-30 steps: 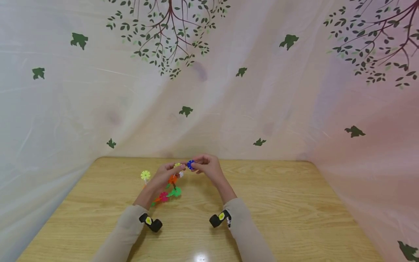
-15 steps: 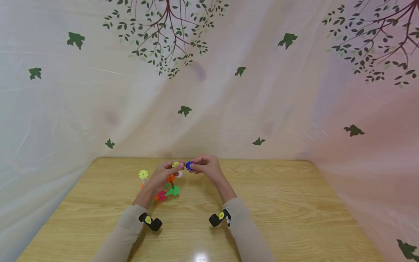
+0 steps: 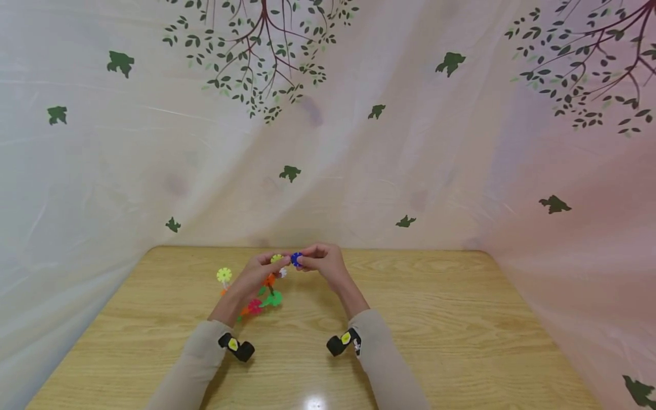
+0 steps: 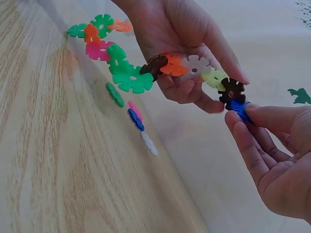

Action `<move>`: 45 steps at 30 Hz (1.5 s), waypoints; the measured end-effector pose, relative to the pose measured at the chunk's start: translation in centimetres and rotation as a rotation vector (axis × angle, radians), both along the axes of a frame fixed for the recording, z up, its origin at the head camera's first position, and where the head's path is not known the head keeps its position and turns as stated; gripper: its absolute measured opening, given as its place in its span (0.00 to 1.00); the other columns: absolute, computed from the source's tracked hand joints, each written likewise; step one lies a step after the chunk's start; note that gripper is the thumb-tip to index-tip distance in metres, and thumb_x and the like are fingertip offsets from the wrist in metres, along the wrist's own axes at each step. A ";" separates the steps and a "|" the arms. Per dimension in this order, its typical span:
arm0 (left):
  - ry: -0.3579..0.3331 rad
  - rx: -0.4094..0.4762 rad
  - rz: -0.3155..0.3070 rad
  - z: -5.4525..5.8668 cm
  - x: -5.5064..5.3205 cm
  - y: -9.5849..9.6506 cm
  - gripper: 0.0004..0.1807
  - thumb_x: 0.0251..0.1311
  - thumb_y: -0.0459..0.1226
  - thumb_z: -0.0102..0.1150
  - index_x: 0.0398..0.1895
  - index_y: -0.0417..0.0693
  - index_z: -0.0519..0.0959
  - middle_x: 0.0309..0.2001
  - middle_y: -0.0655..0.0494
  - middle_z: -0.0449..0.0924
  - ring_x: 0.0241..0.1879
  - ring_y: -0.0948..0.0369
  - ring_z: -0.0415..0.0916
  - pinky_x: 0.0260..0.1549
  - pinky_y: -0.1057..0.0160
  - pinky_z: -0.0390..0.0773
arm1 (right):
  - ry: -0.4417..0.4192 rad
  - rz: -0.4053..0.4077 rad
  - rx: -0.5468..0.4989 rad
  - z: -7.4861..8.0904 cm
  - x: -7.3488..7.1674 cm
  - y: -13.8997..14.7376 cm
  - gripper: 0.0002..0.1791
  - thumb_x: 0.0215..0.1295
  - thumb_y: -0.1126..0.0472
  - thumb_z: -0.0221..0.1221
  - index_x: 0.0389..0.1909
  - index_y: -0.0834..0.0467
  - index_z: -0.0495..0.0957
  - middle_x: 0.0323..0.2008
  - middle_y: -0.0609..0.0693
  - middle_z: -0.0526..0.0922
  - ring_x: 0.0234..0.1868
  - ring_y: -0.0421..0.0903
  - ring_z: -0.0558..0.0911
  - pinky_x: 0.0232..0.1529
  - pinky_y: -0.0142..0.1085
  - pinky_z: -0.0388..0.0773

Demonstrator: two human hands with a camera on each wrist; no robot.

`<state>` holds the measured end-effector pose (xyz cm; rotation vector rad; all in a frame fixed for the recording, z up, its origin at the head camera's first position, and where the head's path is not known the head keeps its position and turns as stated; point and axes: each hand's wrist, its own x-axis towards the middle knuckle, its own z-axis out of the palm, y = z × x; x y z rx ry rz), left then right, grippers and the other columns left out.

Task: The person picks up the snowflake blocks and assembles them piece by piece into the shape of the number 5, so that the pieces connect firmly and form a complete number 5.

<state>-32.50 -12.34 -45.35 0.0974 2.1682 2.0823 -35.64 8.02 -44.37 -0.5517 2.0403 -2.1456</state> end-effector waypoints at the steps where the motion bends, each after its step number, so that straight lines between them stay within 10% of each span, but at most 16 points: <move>1: 0.004 -0.004 -0.011 0.1 0.0 0.0 0.19 0.68 0.47 0.65 0.55 0.46 0.84 0.44 0.60 0.78 0.37 0.57 0.72 0.34 0.65 0.71 | 0.002 0.001 0.004 0.0 0.0 0.0 0.13 0.64 0.73 0.66 0.45 0.79 0.79 0.30 0.47 0.88 0.30 0.40 0.88 0.35 0.33 0.87; 14: 0.052 -0.096 -0.039 0.5 -0.1 -1.9 0.21 0.70 0.51 0.61 0.60 0.53 0.81 0.55 0.54 0.77 0.47 0.47 0.72 0.43 0.60 0.74 | 0.039 0.080 0.214 0.6 -0.2 -0.1 0.17 0.66 0.69 0.65 0.54 0.69 0.80 0.41 0.61 0.89 0.37 0.45 0.88 0.52 0.60 0.83; 29: 0.088 -0.036 -0.116 0.3 -0.3 -3.9 0.23 0.77 0.47 0.51 0.70 0.51 0.72 0.75 0.52 0.63 0.74 0.48 0.60 0.72 0.41 0.60 | 0.090 0.249 0.503 -2.6 -2.5 -2.0 0.17 0.63 0.70 0.67 0.52 0.71 0.81 0.42 0.64 0.88 0.36 0.41 0.85 0.34 0.31 0.81; 45: 0.043 -0.010 -0.117 1.1 -0.2 -4.1 0.24 0.78 0.46 0.50 0.72 0.51 0.70 0.76 0.51 0.60 0.74 0.46 0.59 0.66 0.43 0.69 | 0.157 0.224 0.630 -3.4 -4.5 -4.5 0.20 0.58 0.68 0.72 0.52 0.67 0.84 0.34 0.55 0.85 0.30 0.37 0.75 0.29 0.25 0.72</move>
